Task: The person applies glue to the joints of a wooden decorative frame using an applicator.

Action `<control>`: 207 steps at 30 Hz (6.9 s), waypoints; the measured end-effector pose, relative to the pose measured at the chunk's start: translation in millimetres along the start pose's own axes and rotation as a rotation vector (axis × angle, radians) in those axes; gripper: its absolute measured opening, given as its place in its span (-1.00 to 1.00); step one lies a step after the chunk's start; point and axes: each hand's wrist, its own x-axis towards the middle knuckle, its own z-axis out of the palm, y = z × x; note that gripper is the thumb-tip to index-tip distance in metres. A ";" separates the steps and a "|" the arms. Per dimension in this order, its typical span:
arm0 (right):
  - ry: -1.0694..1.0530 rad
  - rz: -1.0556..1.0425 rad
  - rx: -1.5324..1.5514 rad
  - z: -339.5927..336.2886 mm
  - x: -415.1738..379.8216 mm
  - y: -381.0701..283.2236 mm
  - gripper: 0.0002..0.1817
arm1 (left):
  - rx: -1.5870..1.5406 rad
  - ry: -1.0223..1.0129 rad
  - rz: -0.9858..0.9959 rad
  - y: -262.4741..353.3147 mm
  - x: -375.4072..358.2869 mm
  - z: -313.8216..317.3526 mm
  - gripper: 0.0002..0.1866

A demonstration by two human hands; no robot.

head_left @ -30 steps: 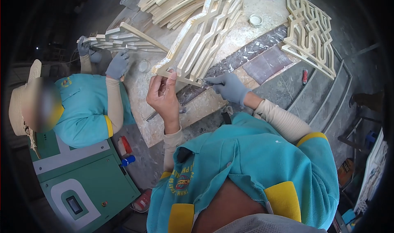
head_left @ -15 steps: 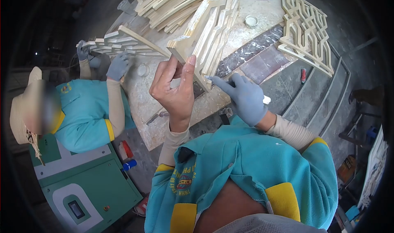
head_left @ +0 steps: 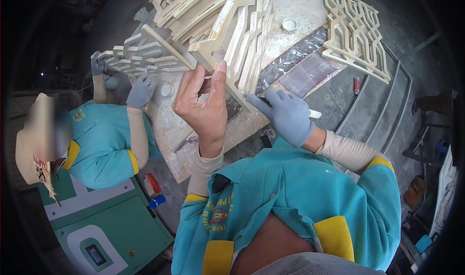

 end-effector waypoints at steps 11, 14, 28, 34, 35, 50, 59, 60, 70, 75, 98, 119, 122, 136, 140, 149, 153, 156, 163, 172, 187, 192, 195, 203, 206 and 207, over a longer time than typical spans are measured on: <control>0.065 -0.049 -0.043 1.9 4.9 11.8 -0.32 | 0.025 0.001 -0.001 1.7 2.4 -2.9 -0.71; 0.049 -0.054 -0.059 3.3 9.1 13.0 -0.32 | 0.025 0.003 0.009 4.2 3.0 -1.8 -0.71; 0.123 -0.056 -0.053 1.6 12.4 14.4 -0.48 | 0.037 -0.006 0.018 8.0 0.8 -1.1 -0.69; 0.117 0.006 -0.028 4.3 2.5 4.4 -0.51 | 0.005 0.006 0.002 6.3 -1.5 -0.4 -0.68; 0.026 0.024 -0.036 0.9 0.7 -0.9 -0.44 | 0.004 0.008 0.013 6.1 -1.8 -0.3 -0.67; -0.174 0.106 0.341 -5.1 2.5 19.2 -0.39 | 0.046 0.015 -0.042 -15.4 -24.1 -24.9 -0.75; -0.101 0.280 0.249 44.2 32.2 24.8 -0.40 | 0.033 -0.018 -0.135 -35.9 -64.9 -37.0 -0.80; -0.106 0.252 0.222 48.7 24.9 17.4 -0.39 | 0.008 -0.019 -0.152 -36.7 -67.9 -37.5 -0.80; -0.145 0.390 0.400 77.4 26.4 49.4 -0.40 | 0.017 0.011 -0.213 -48.6 -64.2 -50.1 -0.78; -0.212 0.314 0.294 101.6 27.7 20.6 -0.41 | 0.002 0.003 -0.222 -47.2 -65.2 -48.8 -0.80; -0.011 0.407 0.508 119.6 26.5 35.3 -0.39 | 0.134 0.009 -0.231 -49.4 -77.2 -96.2 -0.80; -0.039 0.194 0.148 117.2 19.0 57.7 -0.35 | 0.095 0.036 -0.299 -52.9 -79.8 -92.9 -0.79; -0.063 0.235 0.051 135.0 30.4 51.7 -0.38 | 0.070 0.042 -0.319 -54.0 -82.8 -94.1 -0.79; 0.003 0.175 0.061 143.2 22.0 39.1 -0.23 | 0.130 -0.044 -0.235 -52.9 -83.8 -102.7 -0.73; -0.086 0.187 0.095 123.6 26.5 39.2 -0.25 | 0.124 -0.041 -0.231 -51.7 -84.3 -104.2 -0.73; -0.008 0.132 0.027 137.6 21.6 33.6 -0.32 | 0.150 -0.048 -0.200 -51.2 -85.6 -108.6 -0.74; -0.106 0.208 0.048 112.2 34.9 37.1 -0.34 | 0.147 -0.055 -0.206 -48.9 -85.3 -107.8 -0.75; -0.091 0.211 0.014 113.1 41.0 40.8 -0.41 | 0.144 -0.054 -0.196 -50.1 -85.7 -106.6 -0.75; -0.105 0.205 0.190 114.6 28.0 37.4 -0.48 | 0.122 -0.035 -0.198 -50.5 -86.5 -104.6 -0.75; -0.369 0.993 1.285 119.7 36.9 62.5 -0.67 | 0.140 -0.008 -0.215 -50.2 -83.1 -102.5 -0.74; -0.005 0.174 0.002 135.9 28.8 31.7 -0.49 | 0.104 -0.001 -0.231 -50.5 -82.8 -100.2 -0.74; -0.061 0.185 -0.005 113.0 39.2 39.7 -0.50 | 0.136 0.003 -0.224 -49.5 -83.4 -100.6 -0.75; -0.018 0.173 -0.061 122.8 38.3 48.5 -0.45 | 0.130 0.008 -0.212 -50.7 -83.1 -100.3 -0.75; -0.033 0.134 0.026 119.1 33.0 39.9 -0.54 | 0.105 0.035 -0.270 -47.4 -83.0 -99.0 -0.77; -0.005 0.154 -0.036 118.8 40.7 49.5 -0.52 | 0.112 0.005 -0.222 -49.1 -83.3 -99.5 -0.75; -0.045 0.141 -0.045 126.5 37.9 49.0 -0.44 | 0.128 0.000 -0.223 -50.3 -84.1 -100.3 -0.75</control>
